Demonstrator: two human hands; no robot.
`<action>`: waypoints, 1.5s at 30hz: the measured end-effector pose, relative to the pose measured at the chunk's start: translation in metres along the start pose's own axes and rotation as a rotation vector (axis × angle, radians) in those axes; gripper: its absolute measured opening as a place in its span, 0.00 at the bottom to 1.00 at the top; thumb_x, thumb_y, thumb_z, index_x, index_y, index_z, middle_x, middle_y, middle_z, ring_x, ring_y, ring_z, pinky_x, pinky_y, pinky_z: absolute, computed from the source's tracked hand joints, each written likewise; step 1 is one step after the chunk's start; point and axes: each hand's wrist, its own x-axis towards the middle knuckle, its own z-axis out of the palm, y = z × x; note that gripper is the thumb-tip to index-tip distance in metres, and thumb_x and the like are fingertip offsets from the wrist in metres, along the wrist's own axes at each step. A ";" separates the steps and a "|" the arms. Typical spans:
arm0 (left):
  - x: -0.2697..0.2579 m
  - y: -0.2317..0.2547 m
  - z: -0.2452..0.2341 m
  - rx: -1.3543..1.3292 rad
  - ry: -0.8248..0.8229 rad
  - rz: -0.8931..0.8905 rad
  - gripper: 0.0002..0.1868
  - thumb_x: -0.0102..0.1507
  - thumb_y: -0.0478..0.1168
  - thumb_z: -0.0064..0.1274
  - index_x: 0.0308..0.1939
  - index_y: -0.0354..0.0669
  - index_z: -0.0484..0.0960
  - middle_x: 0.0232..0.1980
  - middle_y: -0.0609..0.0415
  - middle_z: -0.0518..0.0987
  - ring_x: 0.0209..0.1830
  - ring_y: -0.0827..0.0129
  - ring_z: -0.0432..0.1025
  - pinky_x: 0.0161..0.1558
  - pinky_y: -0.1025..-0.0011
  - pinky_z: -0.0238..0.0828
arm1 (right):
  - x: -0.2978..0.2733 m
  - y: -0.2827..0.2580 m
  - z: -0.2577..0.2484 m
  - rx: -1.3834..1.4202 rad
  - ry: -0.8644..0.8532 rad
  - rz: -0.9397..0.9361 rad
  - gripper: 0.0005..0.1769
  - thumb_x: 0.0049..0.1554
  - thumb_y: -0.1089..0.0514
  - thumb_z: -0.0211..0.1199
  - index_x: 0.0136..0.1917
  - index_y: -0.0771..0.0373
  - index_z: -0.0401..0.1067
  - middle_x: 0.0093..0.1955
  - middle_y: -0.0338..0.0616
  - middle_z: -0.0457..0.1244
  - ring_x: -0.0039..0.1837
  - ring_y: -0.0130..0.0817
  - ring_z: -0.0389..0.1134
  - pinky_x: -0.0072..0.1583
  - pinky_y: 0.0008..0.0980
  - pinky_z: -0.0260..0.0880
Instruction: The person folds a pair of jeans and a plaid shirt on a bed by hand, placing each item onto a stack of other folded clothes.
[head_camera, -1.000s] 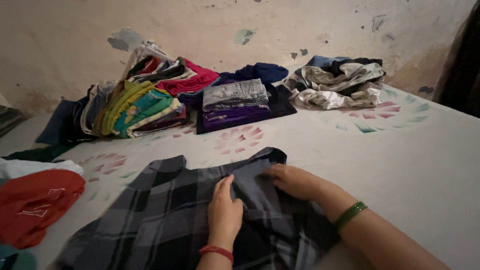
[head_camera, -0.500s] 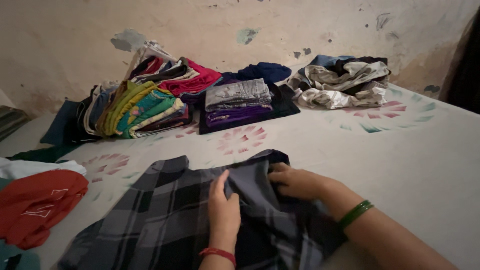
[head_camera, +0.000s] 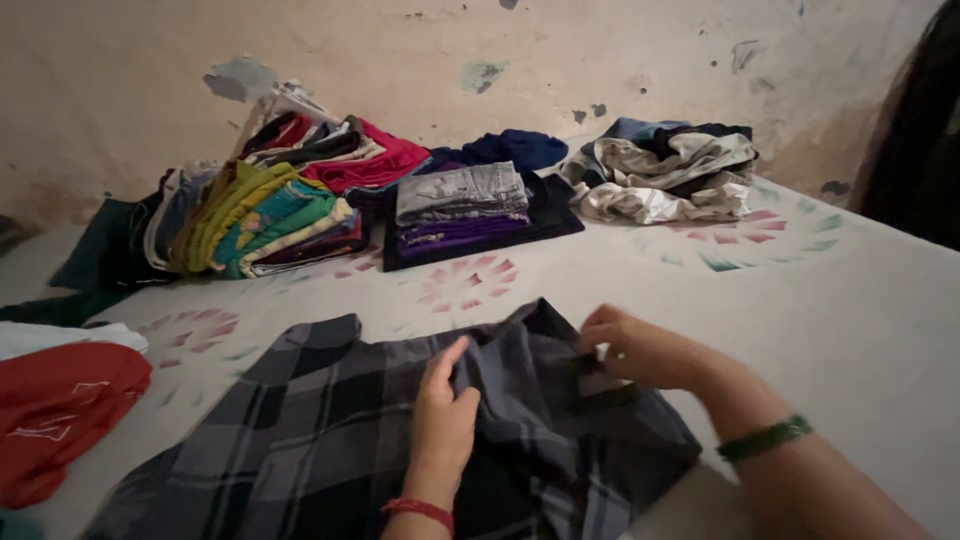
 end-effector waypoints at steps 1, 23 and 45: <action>0.000 0.002 -0.001 0.000 -0.002 0.001 0.32 0.56 0.26 0.48 0.66 0.43 0.74 0.69 0.50 0.74 0.71 0.61 0.67 0.68 0.69 0.60 | -0.006 0.009 -0.005 0.043 -0.034 0.069 0.19 0.48 0.74 0.59 0.46 0.56 0.80 0.69 0.39 0.58 0.61 0.37 0.70 0.59 0.32 0.72; -0.007 0.023 0.000 -0.059 -0.149 -0.240 0.38 0.56 0.31 0.54 0.72 0.55 0.72 0.47 0.50 0.81 0.26 0.72 0.62 0.33 0.73 0.67 | -0.030 0.025 0.012 -0.077 0.249 0.359 0.12 0.52 0.55 0.69 0.50 0.57 0.78 0.46 0.49 0.72 0.51 0.45 0.73 0.56 0.39 0.73; -0.008 0.007 0.038 -1.001 -0.635 -0.410 0.48 0.67 0.69 0.37 0.76 0.32 0.63 0.69 0.41 0.74 0.67 0.58 0.70 0.69 0.61 0.64 | 0.008 0.054 0.068 -0.332 0.374 0.153 0.31 0.60 0.43 0.55 0.72 0.57 0.66 0.74 0.48 0.59 0.73 0.50 0.59 0.70 0.45 0.58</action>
